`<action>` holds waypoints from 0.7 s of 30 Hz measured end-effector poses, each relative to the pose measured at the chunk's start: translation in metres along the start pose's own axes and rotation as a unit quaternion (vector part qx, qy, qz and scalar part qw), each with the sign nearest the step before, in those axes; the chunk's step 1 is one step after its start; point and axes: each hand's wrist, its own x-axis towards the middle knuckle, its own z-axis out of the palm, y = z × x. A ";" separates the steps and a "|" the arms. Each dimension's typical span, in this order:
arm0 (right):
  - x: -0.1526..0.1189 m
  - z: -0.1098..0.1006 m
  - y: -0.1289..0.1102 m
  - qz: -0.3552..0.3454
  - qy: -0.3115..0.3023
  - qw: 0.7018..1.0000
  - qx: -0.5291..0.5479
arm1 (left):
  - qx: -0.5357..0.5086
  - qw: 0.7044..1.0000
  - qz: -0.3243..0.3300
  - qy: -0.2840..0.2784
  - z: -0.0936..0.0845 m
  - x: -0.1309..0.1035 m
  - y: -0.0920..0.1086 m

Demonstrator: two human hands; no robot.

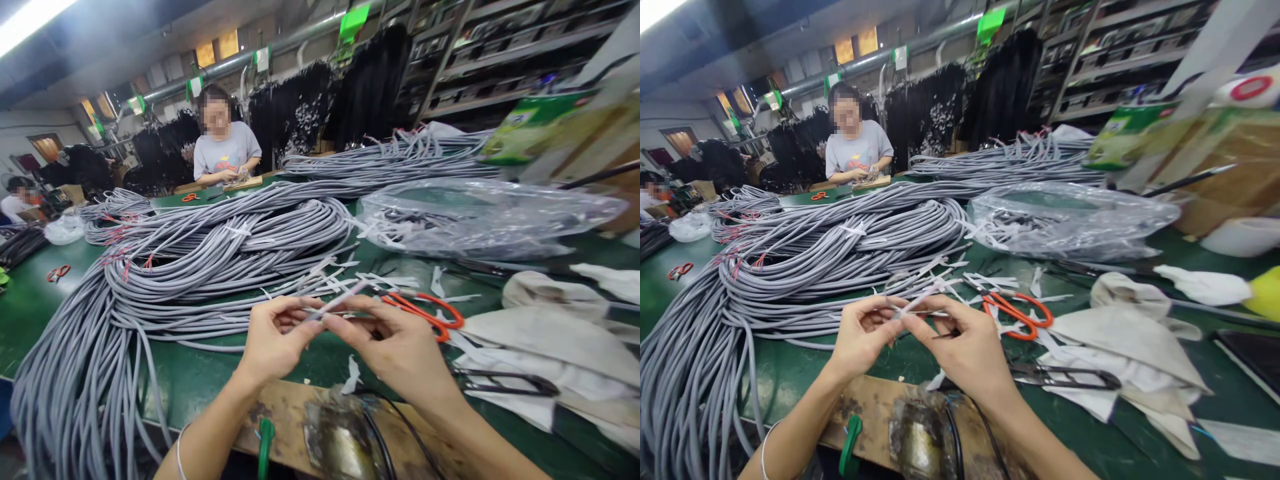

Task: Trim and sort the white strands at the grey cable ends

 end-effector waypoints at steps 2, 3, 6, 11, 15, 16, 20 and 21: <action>0.000 0.001 0.001 0.014 0.018 1.000 -0.004 | 0.046 0.998 0.014 0.030 0.003 -0.002 -0.002; 0.000 0.002 0.001 0.021 0.026 0.999 0.001 | 0.068 0.997 0.020 0.040 0.004 -0.002 -0.003; 0.001 0.004 0.002 0.032 0.021 0.999 0.036 | 0.116 0.992 0.018 0.054 0.005 -0.003 -0.005; 0.005 -0.001 0.000 -0.056 0.046 0.996 0.047 | 0.123 0.992 0.000 0.035 0.006 -0.002 -0.003; 0.006 -0.006 -0.004 -0.091 0.068 0.991 0.066 | 0.060 0.997 -0.001 0.051 0.010 -0.002 0.001; 0.006 -0.006 -0.004 -0.077 0.068 0.992 0.069 | 0.043 0.998 -0.006 0.055 0.010 -0.002 0.002; 0.006 -0.005 -0.004 0.009 0.059 0.997 0.049 | 0.002 0.997 -0.056 0.058 0.011 -0.001 0.002; 0.005 -0.004 -0.004 0.024 0.053 0.997 0.047 | -0.002 0.996 -0.068 0.056 0.011 -0.001 0.001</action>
